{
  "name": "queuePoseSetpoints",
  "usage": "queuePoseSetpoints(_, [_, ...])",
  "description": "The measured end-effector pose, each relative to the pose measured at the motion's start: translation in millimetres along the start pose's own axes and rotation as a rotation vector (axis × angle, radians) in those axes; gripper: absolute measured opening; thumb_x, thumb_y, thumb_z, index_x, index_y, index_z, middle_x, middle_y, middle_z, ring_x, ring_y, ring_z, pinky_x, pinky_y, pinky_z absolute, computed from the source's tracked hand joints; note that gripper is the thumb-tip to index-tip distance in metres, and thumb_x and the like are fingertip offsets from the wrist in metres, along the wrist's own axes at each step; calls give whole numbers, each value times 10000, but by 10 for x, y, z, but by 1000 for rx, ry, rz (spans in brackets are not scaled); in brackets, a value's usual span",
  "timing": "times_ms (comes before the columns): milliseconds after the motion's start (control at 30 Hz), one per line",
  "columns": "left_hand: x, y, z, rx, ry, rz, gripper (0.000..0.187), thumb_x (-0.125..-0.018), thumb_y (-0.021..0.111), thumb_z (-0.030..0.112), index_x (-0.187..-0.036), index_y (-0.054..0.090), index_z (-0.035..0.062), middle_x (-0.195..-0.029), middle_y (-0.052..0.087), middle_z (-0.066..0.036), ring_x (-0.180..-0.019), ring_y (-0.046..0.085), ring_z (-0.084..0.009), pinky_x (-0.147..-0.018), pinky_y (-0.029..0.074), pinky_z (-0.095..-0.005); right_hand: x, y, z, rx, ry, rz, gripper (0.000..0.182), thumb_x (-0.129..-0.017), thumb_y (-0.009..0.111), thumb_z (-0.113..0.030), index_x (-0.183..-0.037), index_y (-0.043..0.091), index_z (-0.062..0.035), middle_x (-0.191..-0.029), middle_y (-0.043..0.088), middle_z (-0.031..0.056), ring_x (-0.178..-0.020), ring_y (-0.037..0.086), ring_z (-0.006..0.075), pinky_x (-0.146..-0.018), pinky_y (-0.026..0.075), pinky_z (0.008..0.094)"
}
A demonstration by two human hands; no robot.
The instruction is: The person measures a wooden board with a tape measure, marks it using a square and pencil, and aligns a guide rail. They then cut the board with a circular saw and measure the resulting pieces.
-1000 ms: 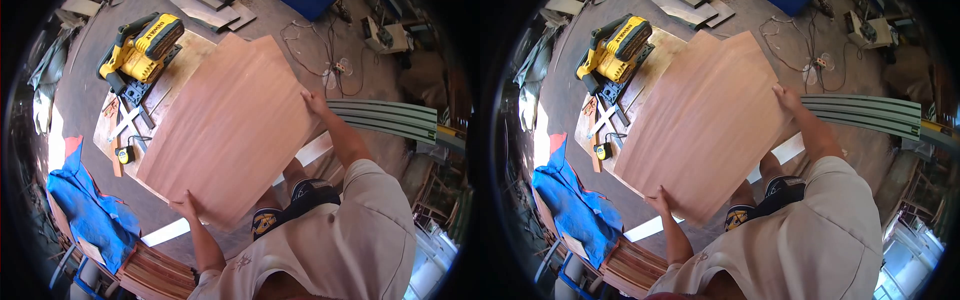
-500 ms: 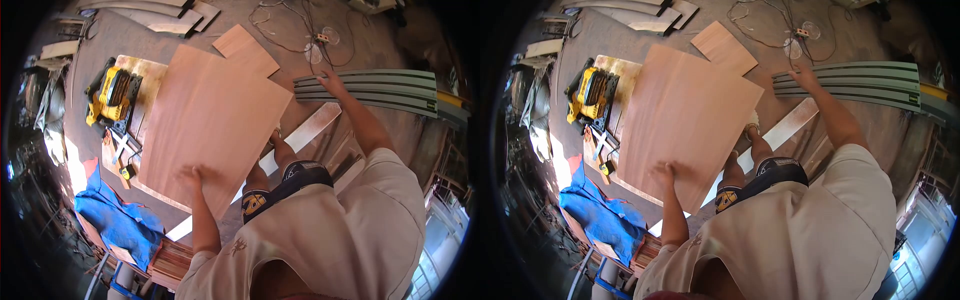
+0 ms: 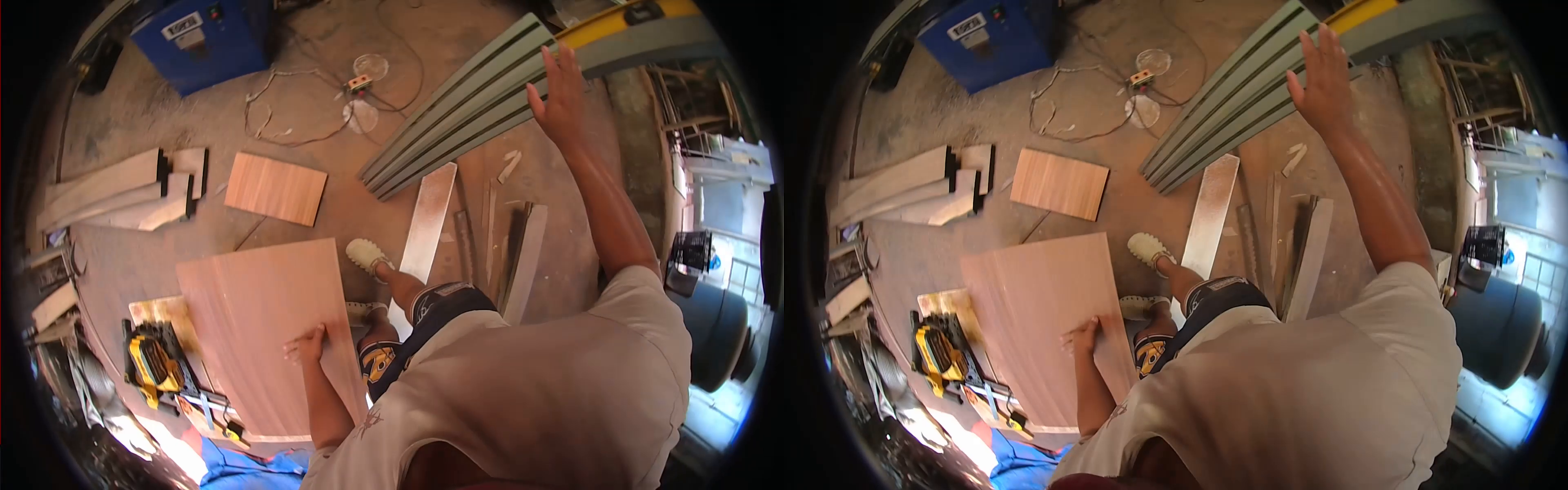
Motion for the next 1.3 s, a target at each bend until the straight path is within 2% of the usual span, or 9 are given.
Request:
queuePoseSetpoints(100, [501,-152,263,-120,-331,298,1476,-589,743,710,-1413,-150,-127,-1447,-130,-436,-1389,-97,-535,-1140,12,-558,-224,166,304,167,-34,52,667,-854,662,-268,-1405,350,-60,-1352,468,229,-1240,455,394,-1019,373,478])
queuePoseSetpoints(333, [481,-187,267,-121,-309,289,1464,-597,736,709,-1412,-141,-134,-1448,-102,-442,-1390,-35,-546,-1141,46,-562,-508,373,698,-25,390,-263,601,-862,667,-342,-1329,449,-34,-1217,589,192,-1055,600,342,-868,486,410])
queuePoseSetpoints(400, [546,-204,261,-122,-240,257,1448,-609,725,710,-1416,-134,-131,-1440,-96,-454,-1389,-42,-547,-1137,64,-570,-420,178,535,-440,283,-556,515,-848,688,-352,-1178,565,24,-931,675,202,-856,658,304,-780,504,380])
queuePoseSetpoints(600, [997,199,1200,193,791,527,551,-863,650,357,-1261,519,0,-1296,515,-244,-1258,440,-369,-1072,305,-472,-250,-753,-728,-638,312,-827,348,-869,676,-273,-959,647,62,-792,680,148,-732,632,193,-673,477,344])
queuePoseSetpoints(867, [1374,1566,2510,557,698,-492,658,-927,557,476,-1359,439,-6,-1178,613,-156,-1097,589,-220,-918,468,-353,-408,-1917,-158,-307,-266,-254,315,-837,723,-89,-1126,644,6,-1101,634,117,-895,624,147,-771,515,266])
queuePoseSetpoints(1000, [1188,1985,3135,1039,246,-699,1028,-812,315,822,-1481,214,48,-1432,370,-211,-1266,435,-342,-1014,375,-474,-375,-2657,809,-500,426,-296,393,-901,662,-237,-1209,606,0,-1237,597,115,-1063,585,176,-901,470,292])
queuePoseSetpoints(1067, [1747,1482,3800,1480,426,-778,1081,-776,305,853,-1473,217,32,-1462,326,-210,-1273,420,-358,-1061,324,-476,-26,-2712,1499,-543,644,-100,464,-922,628,-280,-1261,562,30,-1251,590,130,-1094,577,216,-941,455,327])
queuePoseSetpoints(1100, [1635,1393,4150,1755,430,-734,1049,-791,327,832,-1459,244,27,-1461,341,-194,-1289,409,-354,-1079,305,-475,181,-2692,1876,-217,569,-94,521,-921,622,-336,-1280,540,33,-1239,594,131,-1104,573,230,-948,451,340])
queuePoseSetpoints(1300, [1301,335,4350,2060,746,-467,615,-929,530,490,-1349,421,54,-1344,500,-113,-1262,451,-271,-1088,333,-442,1270,-1042,1904,-834,967,-282,424,-941,602,-311,-1200,577,24,-1115,634,115,-967,608,202,-861,497,352])
Point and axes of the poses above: each hand's wrist, its own x-axis away from the middle knuckle, its own y-axis out of the palm, z = x × y, the point moved 4 cm from there along -x, towards the middle knuckle
